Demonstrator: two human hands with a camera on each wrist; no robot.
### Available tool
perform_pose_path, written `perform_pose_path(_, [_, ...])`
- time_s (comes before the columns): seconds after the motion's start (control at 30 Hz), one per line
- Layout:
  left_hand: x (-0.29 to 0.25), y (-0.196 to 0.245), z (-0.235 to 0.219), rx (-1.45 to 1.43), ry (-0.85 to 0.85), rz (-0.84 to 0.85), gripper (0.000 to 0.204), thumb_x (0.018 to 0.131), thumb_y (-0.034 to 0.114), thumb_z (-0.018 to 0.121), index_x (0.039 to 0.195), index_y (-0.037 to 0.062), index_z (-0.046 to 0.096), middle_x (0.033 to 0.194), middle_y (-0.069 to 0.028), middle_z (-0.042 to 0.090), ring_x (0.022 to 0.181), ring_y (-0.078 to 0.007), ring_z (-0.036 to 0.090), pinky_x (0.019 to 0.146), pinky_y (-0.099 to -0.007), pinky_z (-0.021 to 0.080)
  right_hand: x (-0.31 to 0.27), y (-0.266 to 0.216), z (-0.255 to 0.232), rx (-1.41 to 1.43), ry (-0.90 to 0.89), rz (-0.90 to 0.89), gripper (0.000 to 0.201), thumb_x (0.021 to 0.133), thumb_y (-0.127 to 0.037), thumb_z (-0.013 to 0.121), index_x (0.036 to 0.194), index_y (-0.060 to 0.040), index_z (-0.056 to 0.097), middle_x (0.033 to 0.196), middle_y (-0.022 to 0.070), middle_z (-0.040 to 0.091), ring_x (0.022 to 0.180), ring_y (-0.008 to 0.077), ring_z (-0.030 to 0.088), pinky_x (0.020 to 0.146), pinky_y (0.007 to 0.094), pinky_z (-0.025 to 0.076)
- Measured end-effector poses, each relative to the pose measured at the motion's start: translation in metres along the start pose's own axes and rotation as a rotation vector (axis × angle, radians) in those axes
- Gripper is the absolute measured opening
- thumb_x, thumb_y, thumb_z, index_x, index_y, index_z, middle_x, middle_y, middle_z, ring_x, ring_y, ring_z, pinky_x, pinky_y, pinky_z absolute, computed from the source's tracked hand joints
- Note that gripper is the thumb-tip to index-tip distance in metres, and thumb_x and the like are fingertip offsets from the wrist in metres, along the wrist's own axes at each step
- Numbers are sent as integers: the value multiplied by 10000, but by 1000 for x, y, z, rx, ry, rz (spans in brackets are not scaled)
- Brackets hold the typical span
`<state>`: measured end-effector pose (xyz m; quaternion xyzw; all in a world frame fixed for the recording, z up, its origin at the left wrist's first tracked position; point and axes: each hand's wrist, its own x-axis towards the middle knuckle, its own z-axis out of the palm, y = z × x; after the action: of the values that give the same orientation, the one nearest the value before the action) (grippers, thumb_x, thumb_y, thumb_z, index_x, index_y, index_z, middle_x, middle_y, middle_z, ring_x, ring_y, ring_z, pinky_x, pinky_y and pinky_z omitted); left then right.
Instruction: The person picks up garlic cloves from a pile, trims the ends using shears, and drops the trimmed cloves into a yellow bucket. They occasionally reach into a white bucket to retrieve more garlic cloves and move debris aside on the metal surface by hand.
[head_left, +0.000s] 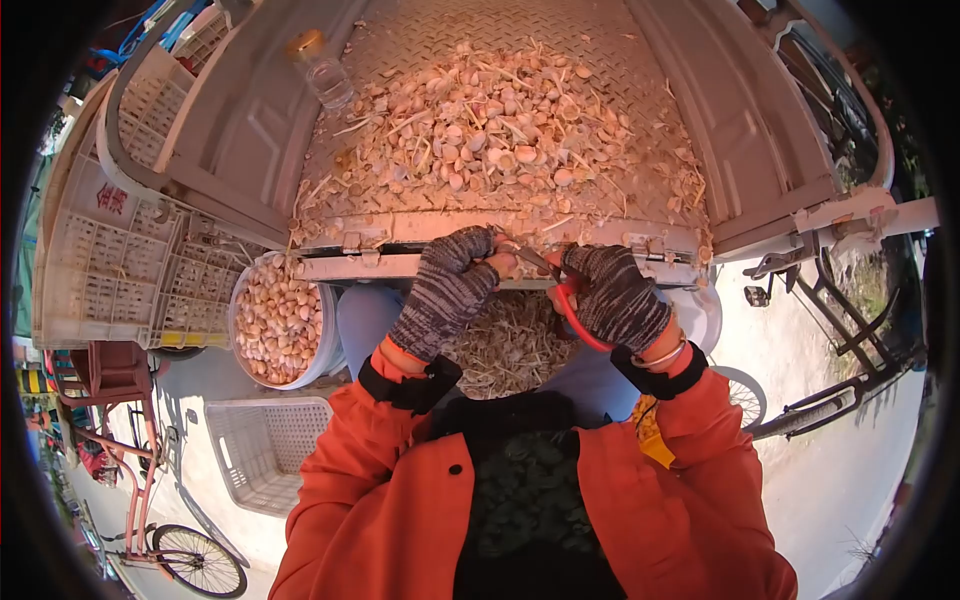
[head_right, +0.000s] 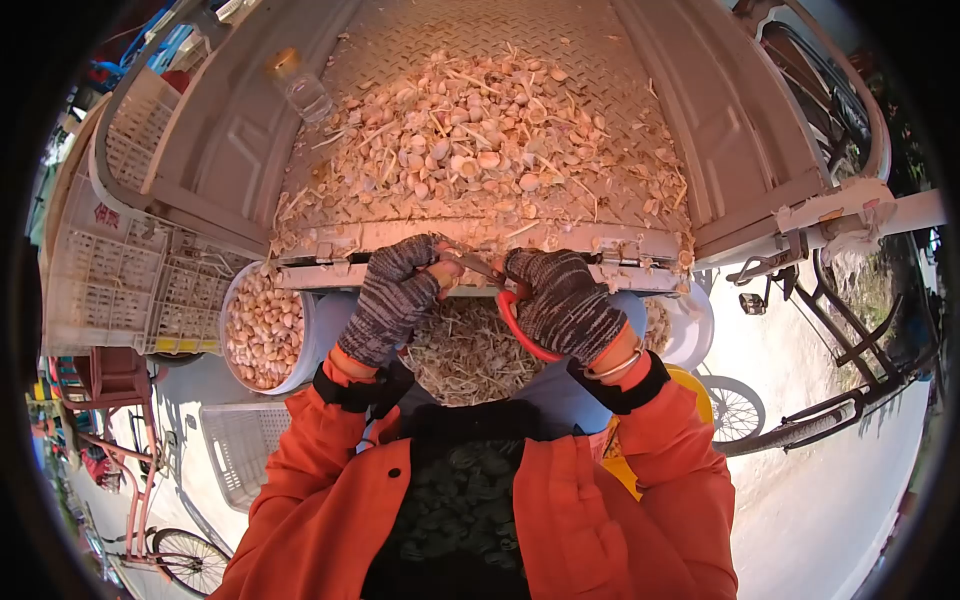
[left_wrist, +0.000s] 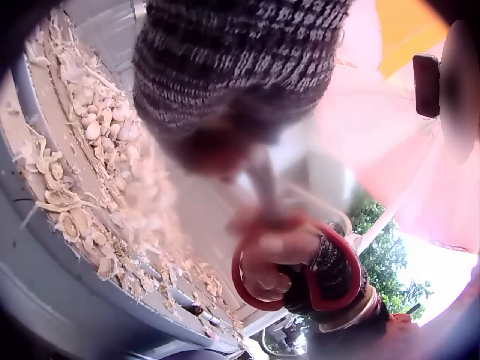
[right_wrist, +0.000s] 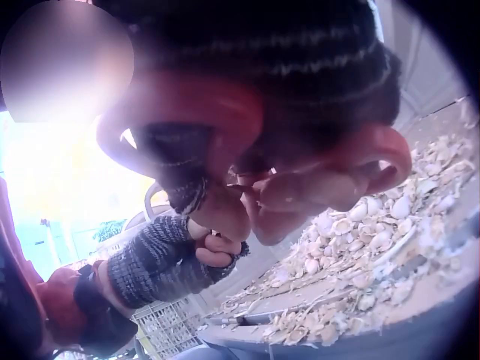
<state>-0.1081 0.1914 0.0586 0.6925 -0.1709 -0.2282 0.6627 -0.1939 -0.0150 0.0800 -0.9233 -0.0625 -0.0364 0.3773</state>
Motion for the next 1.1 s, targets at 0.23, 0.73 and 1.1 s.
perform_pose_path(0.23, [16, -18, 8, -81, -209, -44, 187, 887, 156, 627, 985, -2, 651, 730, -8, 611, 616, -68, 574, 566, -238, 472, -15, 11, -2, 1150, -455, 684, 317, 823, -202, 708, 1098, -68, 625, 732, -25, 571, 609, 60, 501, 511, 199, 397])
perform_pose_path(0.73, [135, -64, 31, 1120, -194, 394, 385, 822, 220, 643, 1153, 25, 609, 1147, -207, 610, 1094, -341, 559, 972, -429, 425, -50, 47, 11, 2076, 112, 371, 767, 845, -539, 586, 1334, 18, 390, 815, 75, 515, 746, 186, 517, 648, 296, 422])
perform_pose_path(1.1, [89, -49, 3, -1092, -48, -410, 256, 870, 243, 614, 962, 6, 583, 809, -76, 553, 753, -189, 529, 606, -315, 444, -48, 53, 14, 1790, 111, 717, 517, 931, -367, 548, 1247, 29, 450, 761, 59, 557, 649, 165, 525, 615, 289, 444])
